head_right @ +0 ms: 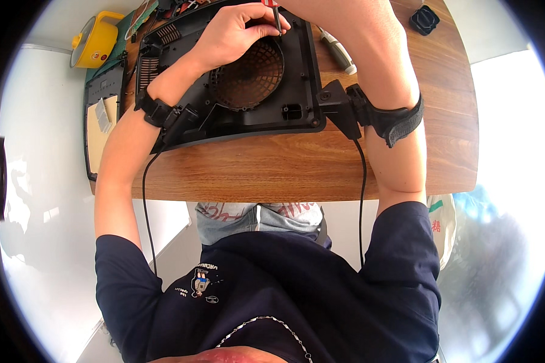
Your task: The person uses a screwdriver to remove screws from a disassembled electronic device on a wooden table. They detach a red circuit board and continue unscrewing components from the black plastic housing.
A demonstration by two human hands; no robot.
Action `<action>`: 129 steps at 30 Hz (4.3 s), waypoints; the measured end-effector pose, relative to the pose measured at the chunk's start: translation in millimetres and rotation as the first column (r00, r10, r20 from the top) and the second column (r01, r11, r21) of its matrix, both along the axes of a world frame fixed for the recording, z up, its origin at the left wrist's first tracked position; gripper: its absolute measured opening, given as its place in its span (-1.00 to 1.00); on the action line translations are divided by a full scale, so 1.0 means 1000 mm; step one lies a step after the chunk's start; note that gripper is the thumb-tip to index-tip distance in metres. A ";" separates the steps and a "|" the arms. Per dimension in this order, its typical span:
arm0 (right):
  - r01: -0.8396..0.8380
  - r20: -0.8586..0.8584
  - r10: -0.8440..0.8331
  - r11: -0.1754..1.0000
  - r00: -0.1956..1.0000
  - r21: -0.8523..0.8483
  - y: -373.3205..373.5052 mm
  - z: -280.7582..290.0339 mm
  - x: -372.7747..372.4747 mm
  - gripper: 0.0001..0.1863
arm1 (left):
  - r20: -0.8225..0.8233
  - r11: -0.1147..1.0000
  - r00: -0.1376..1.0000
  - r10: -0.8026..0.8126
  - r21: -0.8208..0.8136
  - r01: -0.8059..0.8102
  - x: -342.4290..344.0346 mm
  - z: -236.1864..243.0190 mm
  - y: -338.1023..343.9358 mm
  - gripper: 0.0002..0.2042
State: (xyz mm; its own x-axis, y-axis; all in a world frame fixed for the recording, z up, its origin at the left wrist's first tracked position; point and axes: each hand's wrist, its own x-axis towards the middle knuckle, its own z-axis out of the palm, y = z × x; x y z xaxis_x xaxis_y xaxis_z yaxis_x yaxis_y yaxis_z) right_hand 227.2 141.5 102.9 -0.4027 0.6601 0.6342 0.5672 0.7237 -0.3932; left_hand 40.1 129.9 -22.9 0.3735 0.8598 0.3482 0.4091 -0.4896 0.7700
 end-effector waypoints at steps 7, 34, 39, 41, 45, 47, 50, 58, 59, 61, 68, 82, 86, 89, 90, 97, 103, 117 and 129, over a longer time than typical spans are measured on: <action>0.016 0.016 -0.014 0.997 1.000 -0.078 -0.009 0.009 -0.002 -0.53 | -0.008 1.000 1.000 0.013 -0.005 -0.013 0.000 0.000 -0.001 -0.89; -0.152 -0.110 0.121 0.924 0.987 -0.352 -0.031 0.040 -0.009 -0.58 | 0.022 0.995 0.996 -0.084 -0.060 0.085 0.006 0.016 -0.003 -0.91; -0.134 -0.106 0.113 0.967 0.988 -0.216 -0.016 0.021 -0.002 -0.60 | 0.001 0.991 0.997 -0.077 -0.112 0.077 -0.004 0.014 0.001 -0.89; -0.097 -0.107 0.072 0.964 0.992 -0.246 -0.014 0.021 -0.006 -0.60 | 0.146 0.963 0.983 -0.108 -0.229 0.140 -0.005 0.019 0.004 -0.95; -0.121 -0.156 0.096 0.980 0.983 -0.161 -0.002 0.011 0.001 -0.61 | 0.269 0.949 0.955 -0.125 -0.249 0.194 -0.001 0.038 0.000 -0.85; -0.112 -0.138 0.098 0.989 0.986 -0.099 0.001 0.009 0.005 -0.61 | 0.236 0.952 0.969 -0.072 -0.274 0.138 0.000 0.042 0.003 -0.80; -0.130 -0.122 0.125 0.991 0.985 -0.036 0.001 0.004 -0.002 -0.62 | 0.493 0.933 0.870 -0.031 -0.298 0.202 0.000 0.037 0.000 -0.76; -0.148 -0.098 0.143 0.988 0.985 -0.039 0.001 0.011 0.003 -0.62 | 0.156 0.972 0.965 0.212 -0.139 -0.192 0.004 0.044 -0.002 -0.70; -0.161 -0.091 0.157 0.986 0.983 -0.037 0.002 0.011 0.005 -0.62 | -0.021 0.960 0.962 0.273 -0.065 -0.274 0.004 0.047 -0.004 -0.70; -0.188 -0.101 0.187 0.982 0.977 -0.002 0.006 0.008 0.009 -0.62 | -0.027 0.970 0.971 0.239 0.059 -0.237 -0.001 0.044 0.001 -0.81; -0.394 -0.190 0.395 0.918 0.899 0.043 0.023 -0.005 0.012 -0.64 | 0.141 1.000 0.990 0.006 0.010 -0.007 0.003 0.058 -0.002 -0.74; -0.261 -0.138 0.270 0.962 0.953 0.081 0.015 0.004 0.012 -0.64 | 0.388 0.996 0.918 0.080 -0.072 -0.057 -0.010 0.048 0.008 -0.73; -0.352 -0.158 0.353 0.935 0.922 0.037 0.010 0.002 0.013 -0.63 | 0.347 0.997 0.936 0.053 -0.067 -0.032 -0.002 0.057 0.002 -0.73; -0.303 -0.185 0.301 0.953 0.935 0.018 0.009 0.007 0.015 -0.63 | 0.518 0.967 0.843 -0.143 -0.109 0.231 0.000 0.061 0.003 -0.74; -0.259 -0.169 0.277 0.958 0.946 0.125 0.010 0.006 0.017 -0.63 | 0.501 0.968 0.858 -0.118 -0.136 0.212 0.005 0.067 0.003 -0.74; -0.252 -0.195 0.253 0.967 0.947 0.032 0.008 0.010 0.015 -0.65 | 0.408 0.992 0.912 0.045 -0.127 0.009 0.006 0.066 0.002 -0.71; -0.285 -0.187 0.285 0.958 0.940 0.030 0.011 0.011 0.019 -0.67 | 0.487 0.976 0.870 -0.078 -0.142 0.167 -0.003 0.064 0.004 -0.69; -0.312 -0.135 0.333 0.937 0.933 0.154 0.007 0.007 0.023 -0.74 | 0.420 0.982 0.906 -0.042 -0.151 0.116 -0.002 0.065 0.005 -0.67; -0.171 -0.155 0.204 0.964 0.967 0.202 0.015 0.001 0.016 -0.76 | 0.451 0.989 0.892 0.030 -0.145 0.040 0.017 0.071 -0.003 -0.69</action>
State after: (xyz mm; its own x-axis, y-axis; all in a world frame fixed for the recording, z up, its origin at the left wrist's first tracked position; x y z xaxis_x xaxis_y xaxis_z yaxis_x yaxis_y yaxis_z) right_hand 243.3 156.7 104.0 -0.3815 0.4474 0.8089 0.3493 0.8799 -0.3220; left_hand 57.2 127.2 48.2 0.2106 0.9125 0.3507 -0.0017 -0.3584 0.9336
